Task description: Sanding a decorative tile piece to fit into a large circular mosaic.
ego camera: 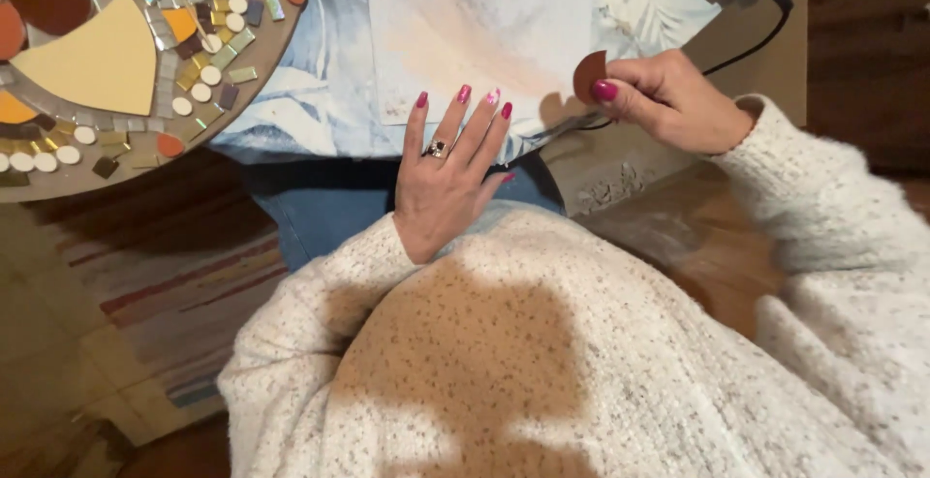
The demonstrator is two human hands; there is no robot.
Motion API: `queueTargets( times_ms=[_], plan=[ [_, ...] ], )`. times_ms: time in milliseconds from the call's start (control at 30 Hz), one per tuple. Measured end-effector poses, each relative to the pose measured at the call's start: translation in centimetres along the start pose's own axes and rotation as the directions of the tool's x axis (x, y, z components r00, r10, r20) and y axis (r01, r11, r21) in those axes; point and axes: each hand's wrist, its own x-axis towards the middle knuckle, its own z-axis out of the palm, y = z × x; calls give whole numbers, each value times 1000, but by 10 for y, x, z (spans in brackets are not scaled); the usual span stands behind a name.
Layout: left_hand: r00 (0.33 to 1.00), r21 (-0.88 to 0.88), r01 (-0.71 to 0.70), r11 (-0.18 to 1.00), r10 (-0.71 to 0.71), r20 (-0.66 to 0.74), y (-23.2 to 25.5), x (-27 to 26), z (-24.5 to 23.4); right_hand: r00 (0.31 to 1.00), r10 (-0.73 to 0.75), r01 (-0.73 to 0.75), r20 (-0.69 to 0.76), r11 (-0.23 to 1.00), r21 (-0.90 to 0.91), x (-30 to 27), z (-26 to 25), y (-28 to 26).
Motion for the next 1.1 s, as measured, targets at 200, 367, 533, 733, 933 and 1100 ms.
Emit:
queueTargets(
  times_ms=[200, 367, 533, 733, 933, 1100],
  plan=[
    [1000, 27, -1, 1000, 0, 28, 3, 2, 0, 999, 2, -18, 51, 947, 320, -2, 2, -1],
    [999, 10, 18, 1000, -18, 28, 3, 0, 2, 999, -40, 32, 26, 964, 265, 0, 5, -1],
    [996, 35, -8, 999, 11, -89, 4, 1, 6, 993, -96, 74, -64, 955, -289, -7, 24, 28],
    [943, 57, -28, 998, 46, -329, -1, -5, 16, 977, -175, 38, -123, 709, -704, 26, 47, 31],
    [965, -62, -2, 998, -15, -261, 7, -13, 0, 882, -358, 58, -306, 727, -684, 95, 44, -35],
    [990, -45, 29, 999, -35, -139, 13, -16, -13, 940, -185, -71, -286, 715, -695, 81, 48, -22]
  ],
)
